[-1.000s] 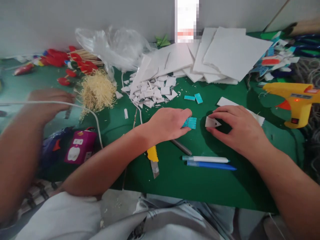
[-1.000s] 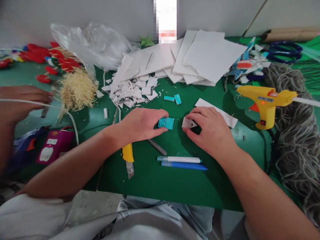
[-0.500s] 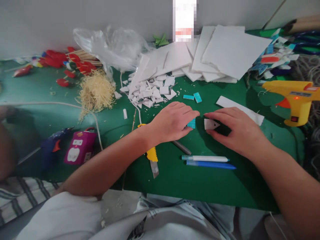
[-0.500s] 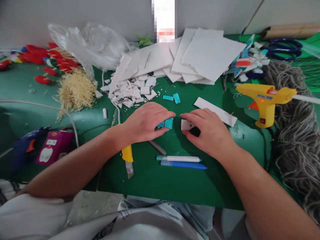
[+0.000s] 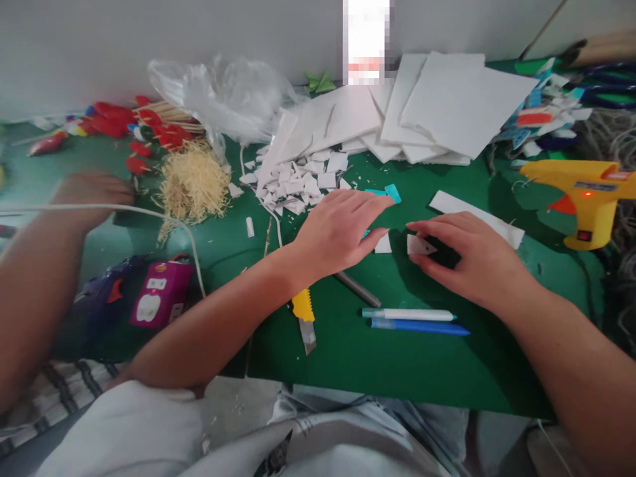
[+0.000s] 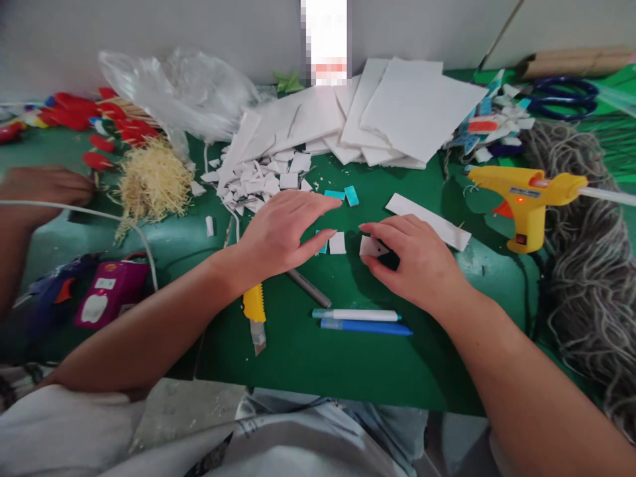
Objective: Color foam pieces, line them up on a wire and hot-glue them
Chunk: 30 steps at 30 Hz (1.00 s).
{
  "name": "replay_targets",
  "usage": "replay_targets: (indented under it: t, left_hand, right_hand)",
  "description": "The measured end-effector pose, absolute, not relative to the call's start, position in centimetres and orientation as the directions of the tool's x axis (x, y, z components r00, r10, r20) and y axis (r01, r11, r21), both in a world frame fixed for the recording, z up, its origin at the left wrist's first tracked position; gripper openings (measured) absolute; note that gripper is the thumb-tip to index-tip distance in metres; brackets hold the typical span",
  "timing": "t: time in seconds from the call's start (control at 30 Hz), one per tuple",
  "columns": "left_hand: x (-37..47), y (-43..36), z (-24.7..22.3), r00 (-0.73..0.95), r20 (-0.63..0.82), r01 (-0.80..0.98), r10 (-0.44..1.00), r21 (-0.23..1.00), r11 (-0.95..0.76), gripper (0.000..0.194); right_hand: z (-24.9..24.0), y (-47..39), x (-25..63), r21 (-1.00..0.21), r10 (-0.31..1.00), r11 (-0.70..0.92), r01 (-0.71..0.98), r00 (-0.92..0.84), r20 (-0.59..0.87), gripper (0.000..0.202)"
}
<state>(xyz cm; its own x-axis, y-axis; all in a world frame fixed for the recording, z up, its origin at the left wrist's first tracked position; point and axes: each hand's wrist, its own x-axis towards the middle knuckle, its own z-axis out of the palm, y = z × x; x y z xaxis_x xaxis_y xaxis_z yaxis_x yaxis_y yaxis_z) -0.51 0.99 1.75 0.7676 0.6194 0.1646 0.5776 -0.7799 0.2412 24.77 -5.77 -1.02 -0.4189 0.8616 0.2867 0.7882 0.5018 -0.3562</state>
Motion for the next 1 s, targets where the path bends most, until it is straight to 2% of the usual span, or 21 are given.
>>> replay_targets:
  t: [0.07,0.17,0.3,0.43,0.63,0.83,0.93,1.0]
  left_hand:
    - [-0.6,0.9,2.4,0.774,0.096,0.593,0.626,0.24,-0.769,0.046]
    - [-0.7,0.7,3.2,0.789,-0.083,0.611,0.608,0.212,-0.763,0.061]
    - [-0.5,0.5,3.6,0.766,-0.201,0.639,0.611,0.127,-0.759,0.055]
    - [-0.6,0.6,3.8,0.772,-0.232,0.623,0.591,0.098,-0.776,0.046]
    - [-0.9,1.0,4.4,0.784,-0.249,0.612,0.569,0.156,-0.775,0.039]
    - [-0.7,1.2,4.3,0.626,-0.127,0.776,0.769,0.006,-0.631,0.051]
    - [-0.6,0.9,4.5,0.535,-0.17,0.834,0.828,-0.052,-0.55,0.042]
    - [-0.6,0.7,4.6,0.535,-0.232,0.822,0.812,-0.079,-0.564,0.039]
  right_hand:
    - [-1.1,-5.7,24.8,-0.343,0.839,0.534,0.773,-0.436,0.325,0.035]
    - [-1.2,-5.7,25.0,-0.337,0.847,0.522,0.784,-0.43,0.312,0.035]
    - [-1.3,-5.7,25.2,-0.33,0.849,0.52,0.788,-0.436,0.297,0.036]
    - [-1.4,-5.7,25.2,-0.333,0.85,0.519,0.787,-0.435,0.295,0.036]
    - [-1.4,-5.7,25.1,-0.329,0.826,0.552,0.766,-0.449,0.341,0.034]
    - [-1.3,-5.8,25.0,-0.328,0.824,0.555,0.764,-0.451,0.344,0.033]
    - [-1.3,-5.8,25.0,-0.329,0.822,0.559,0.761,-0.456,0.342,0.032]
    - [-1.3,-5.8,25.0,-0.321,0.813,0.57,0.756,-0.464,0.352,0.032]
